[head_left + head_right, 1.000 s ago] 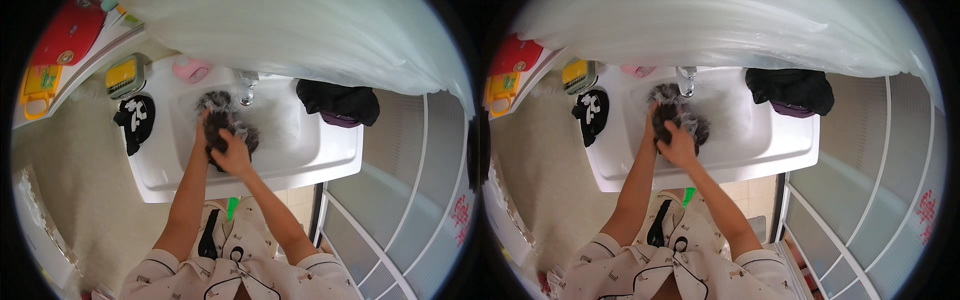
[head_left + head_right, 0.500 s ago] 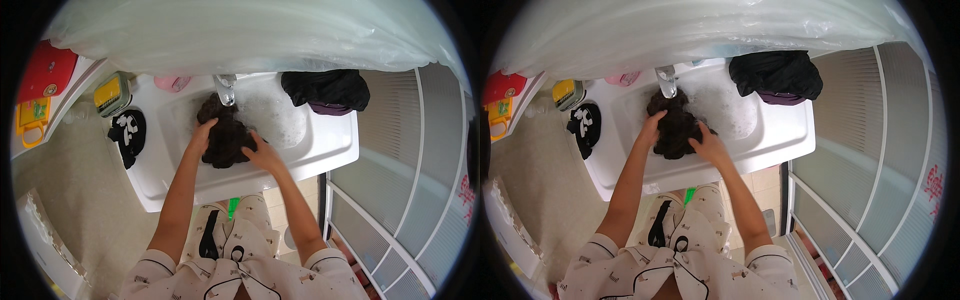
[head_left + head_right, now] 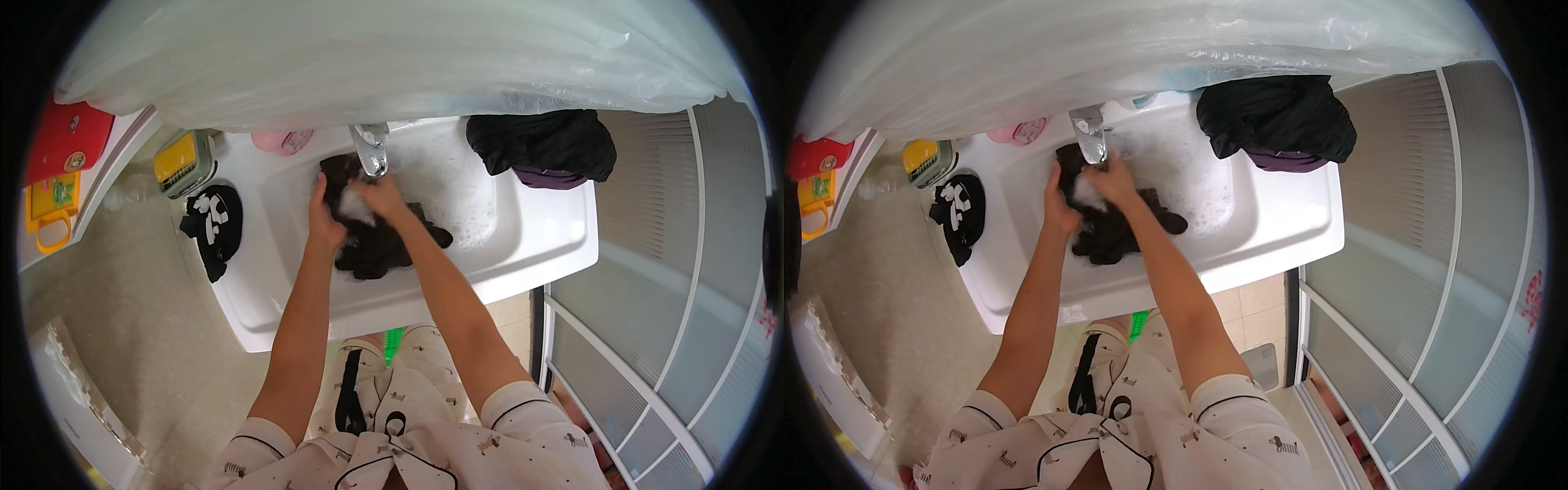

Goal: The person hand-washes a dark brown garment in a sink filled with soapy water, scrubbing and rinsing it under running water. After wringing out the brown item, they place it aside and begin washing a black garment with a red logo using the same method.

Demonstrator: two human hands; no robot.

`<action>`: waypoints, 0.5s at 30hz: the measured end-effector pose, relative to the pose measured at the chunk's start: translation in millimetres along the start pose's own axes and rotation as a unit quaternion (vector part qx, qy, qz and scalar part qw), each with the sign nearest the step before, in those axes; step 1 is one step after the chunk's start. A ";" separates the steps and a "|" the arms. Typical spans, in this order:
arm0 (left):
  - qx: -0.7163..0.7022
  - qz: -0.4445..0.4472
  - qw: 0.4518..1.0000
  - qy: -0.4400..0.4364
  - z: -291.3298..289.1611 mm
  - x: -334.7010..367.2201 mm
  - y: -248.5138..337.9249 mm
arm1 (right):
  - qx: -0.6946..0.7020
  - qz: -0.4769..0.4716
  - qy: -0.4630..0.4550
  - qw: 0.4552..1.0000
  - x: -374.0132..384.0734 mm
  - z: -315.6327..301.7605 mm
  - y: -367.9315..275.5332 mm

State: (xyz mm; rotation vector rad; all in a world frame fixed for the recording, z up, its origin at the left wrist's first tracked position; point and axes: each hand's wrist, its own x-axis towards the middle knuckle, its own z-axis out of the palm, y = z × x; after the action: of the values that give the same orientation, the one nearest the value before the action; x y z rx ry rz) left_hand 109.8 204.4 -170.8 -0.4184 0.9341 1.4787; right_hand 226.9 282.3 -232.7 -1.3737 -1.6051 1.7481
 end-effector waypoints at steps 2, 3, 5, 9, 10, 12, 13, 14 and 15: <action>-0.023 0.015 0.999 -0.028 -24.6 12.0 15.0 | -0.095 -0.085 0.027 0.991 -46.6 38.2 -37.3; -0.018 0.052 0.993 -0.108 -64.1 24.6 21.8 | -0.129 -0.110 0.024 0.985 -71.9 55.6 -59.3; -0.093 0.032 0.976 -0.194 -102.3 33.3 19.8 | -0.175 -0.091 0.023 0.980 -120.2 72.7 -105.0; -0.065 -0.036 0.984 -0.159 -37.0 5.7 -8.1 | -0.217 -0.114 0.150 0.958 -106.7 56.5 -87.4; -0.010 -0.018 0.995 -0.102 -30.1 0.1 -9.6 | -0.233 -0.083 0.153 0.957 -94.3 50.7 -80.5; 0.077 -0.013 0.997 -0.005 -19.0 -6.8 -11.2 | -0.263 -0.018 0.155 0.952 -58.1 27.4 -70.7; 0.109 -0.028 0.993 0.030 -9.4 -5.8 -11.5 | -0.293 -0.027 0.144 0.945 -42.5 10.5 -57.3; 0.141 -0.043 0.987 0.065 -5.3 -4.2 -10.6 | -0.324 -0.035 0.132 0.936 -31.5 -7.1 -45.3; 0.151 -0.031 0.986 0.061 -20.8 -0.6 -3.5 | -0.318 -0.050 0.126 0.938 -26.6 -16.5 -44.7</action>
State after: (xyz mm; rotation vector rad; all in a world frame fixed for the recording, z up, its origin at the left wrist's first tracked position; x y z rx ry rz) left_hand 107.5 188.0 -183.9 -0.3144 1.2121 1.2394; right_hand 238.3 281.1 -179.4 -1.6627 -2.1359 0.9635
